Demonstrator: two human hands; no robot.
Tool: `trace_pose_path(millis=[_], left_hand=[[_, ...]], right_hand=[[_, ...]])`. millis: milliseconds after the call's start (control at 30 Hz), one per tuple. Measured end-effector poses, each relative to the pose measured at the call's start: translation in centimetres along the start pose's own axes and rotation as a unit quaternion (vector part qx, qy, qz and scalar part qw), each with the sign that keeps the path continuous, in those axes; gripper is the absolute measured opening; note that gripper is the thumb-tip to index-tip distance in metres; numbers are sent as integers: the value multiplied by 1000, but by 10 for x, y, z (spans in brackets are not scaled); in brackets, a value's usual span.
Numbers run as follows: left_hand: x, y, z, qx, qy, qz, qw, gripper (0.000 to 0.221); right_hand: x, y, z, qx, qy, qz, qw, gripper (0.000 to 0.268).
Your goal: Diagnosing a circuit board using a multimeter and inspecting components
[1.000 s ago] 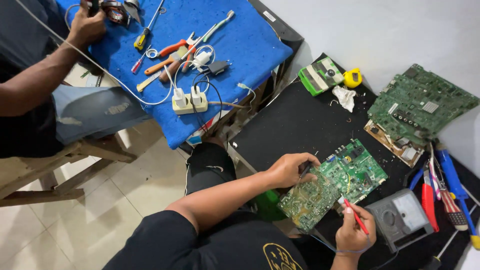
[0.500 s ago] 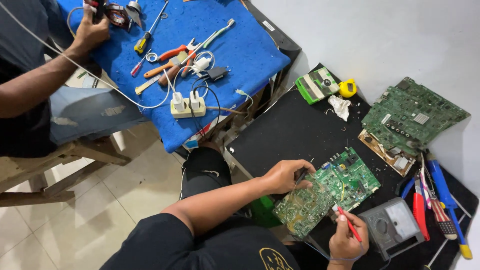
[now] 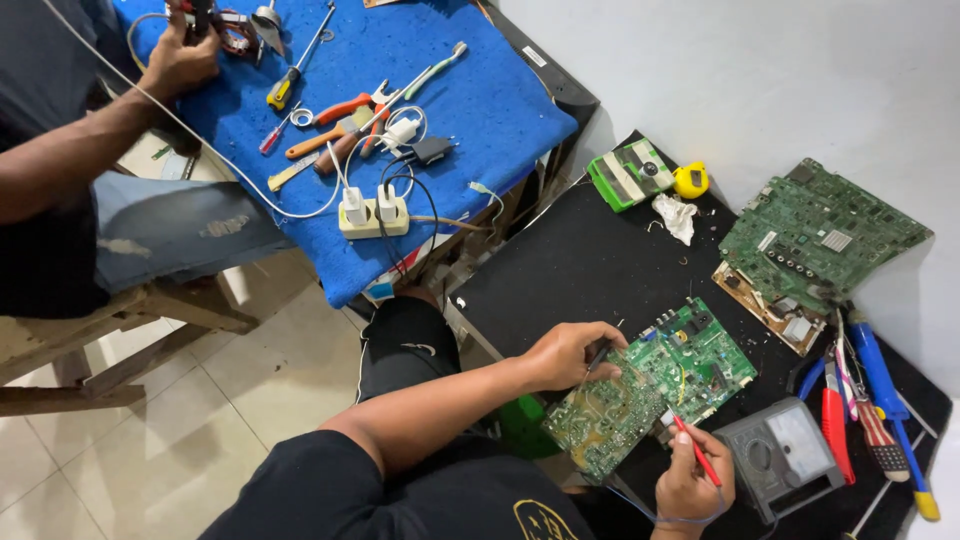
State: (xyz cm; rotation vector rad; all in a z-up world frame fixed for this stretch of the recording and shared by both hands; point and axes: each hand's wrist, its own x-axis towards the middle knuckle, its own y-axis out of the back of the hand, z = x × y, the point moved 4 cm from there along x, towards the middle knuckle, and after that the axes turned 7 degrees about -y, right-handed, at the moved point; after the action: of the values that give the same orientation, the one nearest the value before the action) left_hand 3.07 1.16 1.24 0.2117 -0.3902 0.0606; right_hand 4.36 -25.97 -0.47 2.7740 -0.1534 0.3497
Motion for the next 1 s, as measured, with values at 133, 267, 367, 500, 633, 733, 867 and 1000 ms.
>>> trace_pose_path(millis=[133,267,367,500,633,733,867,1000], left_hand=[[2,0,1,13,16,-8,1000,41],[0,-1,-2,16,24,-14,999,41],[0,-1,0,18,18,-15,1000,42],[-1,0,2,9,11,-13,1000,41],[1,-3,-5,23,15,-13,1000,41],[0,-2,-4,36,-3,-1,999,42],[-1,0,6,14,47,-32,998,41],[-1,-1,1,22,31,-25,999,42]], right_hand=[[-1,-1,-6,0,10,-1,1000,14],[0,0,-4,1,7,-2,1000,14],[0,-1,-3,10,2,-4,1000,15],[1,1,10,25,-8,-6,1000,17],[2,2,4,20,-2,-8,1000,17],[2,2,6,-3,-16,-17,1000,16],[0,0,1,12,10,-9,1000,17],[0,-1,0,17,-9,-12,1000,16]])
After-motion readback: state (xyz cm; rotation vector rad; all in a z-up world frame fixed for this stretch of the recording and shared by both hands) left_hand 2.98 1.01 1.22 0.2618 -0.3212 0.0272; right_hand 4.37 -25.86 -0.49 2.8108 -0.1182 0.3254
